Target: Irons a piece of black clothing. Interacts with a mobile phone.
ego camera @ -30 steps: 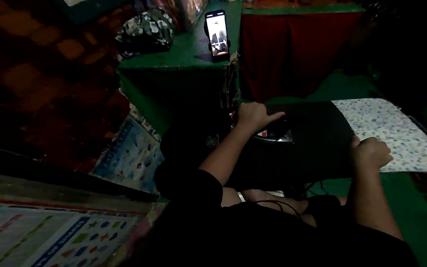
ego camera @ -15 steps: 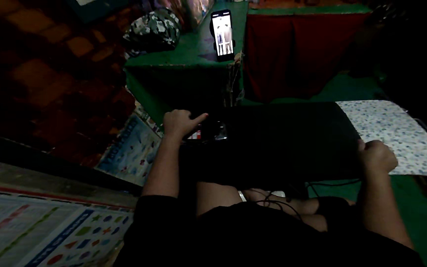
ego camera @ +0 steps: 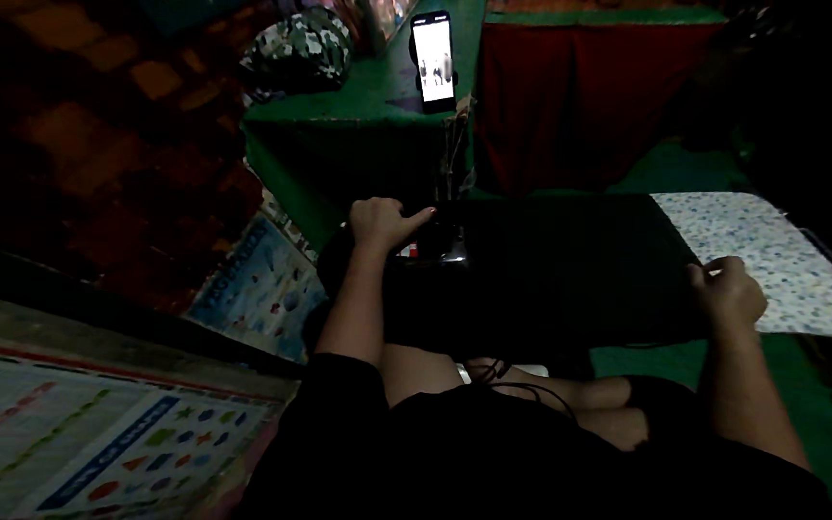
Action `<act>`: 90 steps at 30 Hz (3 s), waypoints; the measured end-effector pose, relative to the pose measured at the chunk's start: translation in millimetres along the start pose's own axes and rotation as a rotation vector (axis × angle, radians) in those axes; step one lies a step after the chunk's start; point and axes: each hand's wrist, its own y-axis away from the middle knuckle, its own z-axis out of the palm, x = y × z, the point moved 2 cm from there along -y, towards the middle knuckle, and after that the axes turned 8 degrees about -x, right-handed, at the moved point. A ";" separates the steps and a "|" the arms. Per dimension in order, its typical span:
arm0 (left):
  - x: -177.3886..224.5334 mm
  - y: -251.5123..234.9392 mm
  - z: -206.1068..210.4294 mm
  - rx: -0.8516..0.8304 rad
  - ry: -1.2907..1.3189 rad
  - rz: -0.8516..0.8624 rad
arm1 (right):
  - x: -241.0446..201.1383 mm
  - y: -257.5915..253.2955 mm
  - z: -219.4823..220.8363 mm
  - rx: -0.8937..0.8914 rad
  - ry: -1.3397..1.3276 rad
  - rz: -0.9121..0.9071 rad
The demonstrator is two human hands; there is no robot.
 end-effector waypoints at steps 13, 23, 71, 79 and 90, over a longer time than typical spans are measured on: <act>168.8 6.6 32.6 -0.150 -0.127 0.401 | 14.5 -4.2 -6.8 0.023 -0.164 0.093; 70.0 -1.6 13.4 -0.103 -0.070 0.222 | 28.1 -4.5 -12.7 -0.032 0.016 0.069; 50.9 47.7 25.2 -0.027 -0.047 0.258 | 28.3 0.3 -10.7 -0.026 -0.057 0.078; -91.1 45.9 -1.0 0.077 0.055 -0.214 | 28.3 1.7 -11.1 -0.013 -0.055 0.071; -64.5 45.3 -2.8 0.128 0.068 -0.354 | 26.4 -1.3 -9.2 0.002 -0.060 0.112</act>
